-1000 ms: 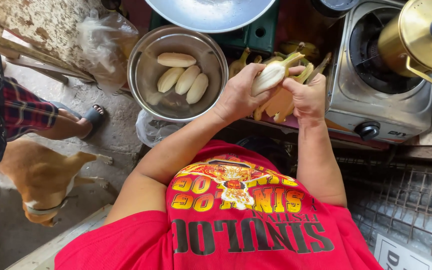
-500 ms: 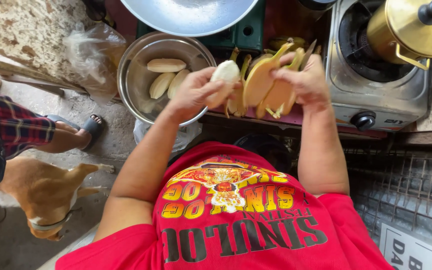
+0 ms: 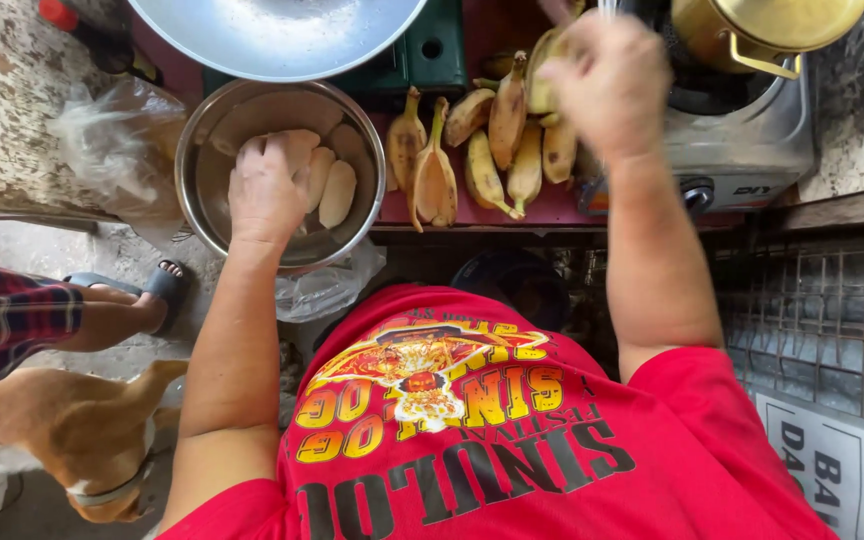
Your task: The person is peeling several bananas one by one, sometimes using a knife to help, and placing the peeled fruit into a metal bowl.
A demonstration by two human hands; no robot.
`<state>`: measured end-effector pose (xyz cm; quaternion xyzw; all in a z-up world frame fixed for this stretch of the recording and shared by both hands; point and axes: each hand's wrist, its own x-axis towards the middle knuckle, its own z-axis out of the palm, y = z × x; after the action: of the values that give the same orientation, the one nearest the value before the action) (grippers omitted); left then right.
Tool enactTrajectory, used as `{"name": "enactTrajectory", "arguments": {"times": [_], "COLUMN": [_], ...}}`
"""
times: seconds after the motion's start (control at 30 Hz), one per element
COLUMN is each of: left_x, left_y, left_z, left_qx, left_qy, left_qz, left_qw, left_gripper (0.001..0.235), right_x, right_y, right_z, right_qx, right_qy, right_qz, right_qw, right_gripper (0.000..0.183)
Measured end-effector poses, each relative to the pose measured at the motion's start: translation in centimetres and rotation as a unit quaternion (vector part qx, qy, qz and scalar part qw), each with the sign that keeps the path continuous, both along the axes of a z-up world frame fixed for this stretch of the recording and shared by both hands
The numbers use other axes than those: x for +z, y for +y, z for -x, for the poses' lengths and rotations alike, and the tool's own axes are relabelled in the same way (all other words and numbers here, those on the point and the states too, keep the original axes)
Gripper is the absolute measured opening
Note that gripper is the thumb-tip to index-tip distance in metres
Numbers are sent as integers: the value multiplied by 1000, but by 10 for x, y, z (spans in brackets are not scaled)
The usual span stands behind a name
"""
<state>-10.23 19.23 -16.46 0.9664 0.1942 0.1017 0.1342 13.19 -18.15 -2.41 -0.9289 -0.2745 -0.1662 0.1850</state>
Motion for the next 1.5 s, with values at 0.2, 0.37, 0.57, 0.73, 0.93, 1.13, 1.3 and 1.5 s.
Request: {"name": "enactTrajectory", "arguments": {"times": [0.2, 0.37, 0.57, 0.73, 0.93, 1.13, 1.3, 1.5], "left_x": [27, 52, 71, 97, 74, 58, 69, 74], "left_y": [-41, -87, -120, -138, -162, -165, -176, -179], "left_z": [-6, 9, 21, -10, -89, -92, -86, -76], "left_qx": [9, -41, -133, -80, 63, 23, 10, -65], "left_qy": [-21, -38, -227, -233, -54, -140, -176, -222], "left_qz": [8, 66, 34, 327, 864, 899, 910, 892], "left_qw": [1000, 996, 964, 913, 497, 414, 375, 389], "left_gripper": [43, 42, 57, 26, 70, 62, 61, 62], "right_x": [-121, -181, -107, -32, -13, -30, -40, -44], "right_y": [70, 72, 50, 17, 19, -27, -14, -6], "right_z": [51, 37, 28, 60, 104, 104, 130, 141], "right_qx": [32, 48, 120, 176, 272, 147, 137, 155], "right_qy": [136, -101, 8, 112, 3, 377, 404, 394], "right_qz": [130, 112, -78, -341, -229, -336, -442, -477], "right_qw": [982, 987, 990, 917, 935, 850, 789, 770], "right_gripper": [56, 52, 39, 48, 49, 71, 49, 45]}}
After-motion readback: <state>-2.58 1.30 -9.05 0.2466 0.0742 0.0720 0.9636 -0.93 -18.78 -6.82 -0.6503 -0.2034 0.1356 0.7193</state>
